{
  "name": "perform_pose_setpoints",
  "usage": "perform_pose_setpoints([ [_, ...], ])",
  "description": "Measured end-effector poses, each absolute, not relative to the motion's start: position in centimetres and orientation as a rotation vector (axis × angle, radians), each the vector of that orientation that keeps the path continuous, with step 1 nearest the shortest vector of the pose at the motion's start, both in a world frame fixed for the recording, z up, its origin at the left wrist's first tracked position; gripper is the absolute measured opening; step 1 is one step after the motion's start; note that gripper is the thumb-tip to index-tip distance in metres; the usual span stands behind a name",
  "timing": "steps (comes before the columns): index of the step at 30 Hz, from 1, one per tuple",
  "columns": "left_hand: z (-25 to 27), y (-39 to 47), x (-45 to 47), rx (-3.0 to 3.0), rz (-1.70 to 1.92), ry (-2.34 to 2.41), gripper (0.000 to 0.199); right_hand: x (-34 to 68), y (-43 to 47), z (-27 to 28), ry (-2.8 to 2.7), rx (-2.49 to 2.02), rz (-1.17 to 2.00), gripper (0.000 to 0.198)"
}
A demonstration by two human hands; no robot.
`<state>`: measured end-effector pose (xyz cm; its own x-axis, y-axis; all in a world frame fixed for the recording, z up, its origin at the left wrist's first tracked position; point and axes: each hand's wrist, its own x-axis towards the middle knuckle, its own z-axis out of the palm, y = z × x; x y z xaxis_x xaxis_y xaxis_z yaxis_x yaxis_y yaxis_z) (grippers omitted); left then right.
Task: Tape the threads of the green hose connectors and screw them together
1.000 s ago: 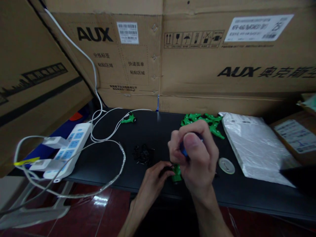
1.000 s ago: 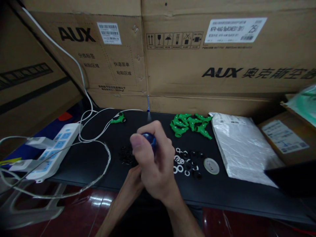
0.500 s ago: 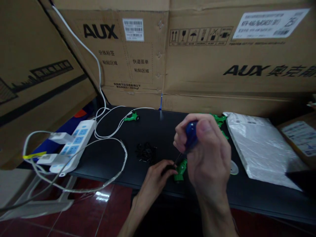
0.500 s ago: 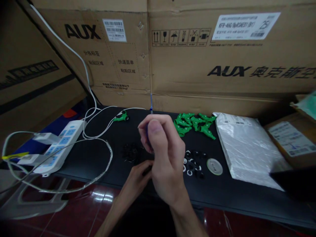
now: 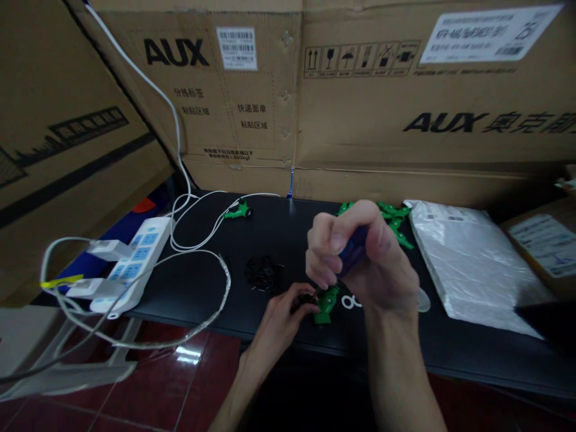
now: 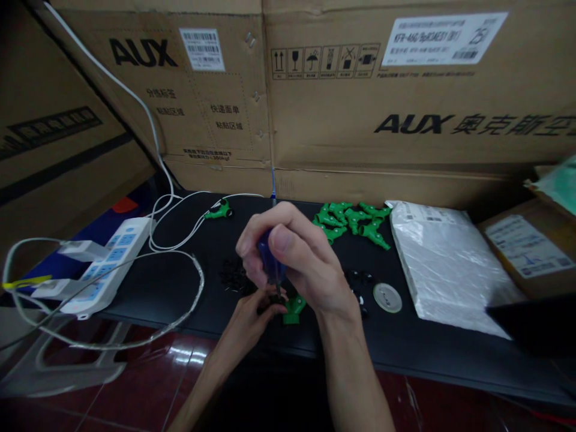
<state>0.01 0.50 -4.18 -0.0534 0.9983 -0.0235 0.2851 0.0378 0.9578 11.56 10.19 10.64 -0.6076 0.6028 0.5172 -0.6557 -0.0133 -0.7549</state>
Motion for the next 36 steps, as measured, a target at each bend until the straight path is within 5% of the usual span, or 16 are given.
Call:
perform_pose_setpoints([
  [15,-4.3,0.6,-0.1,1.423,1.052,1.449,0.018,11.0,10.6,9.9,-1.292,0.081,1.642,0.016],
  [19,-4.2,0.6,-0.1,1.421,1.050,1.459,0.015,11.4,10.8,10.1,-1.327,0.179,1.795,0.034],
  [30,-3.9,0.6,0.0,1.429,1.036,1.489,0.017,11.3,10.1,9.7,-1.323,0.165,1.669,0.007],
  [34,-4.0,0.6,0.0,1.441,1.030,1.488,0.016,11.4,10.3,9.9,-1.307,0.184,1.803,0.029],
  [36,-4.1,0.6,-0.1,1.447,1.030,1.494,0.017,11.2,10.0,9.6,-1.234,0.221,1.816,0.019],
])
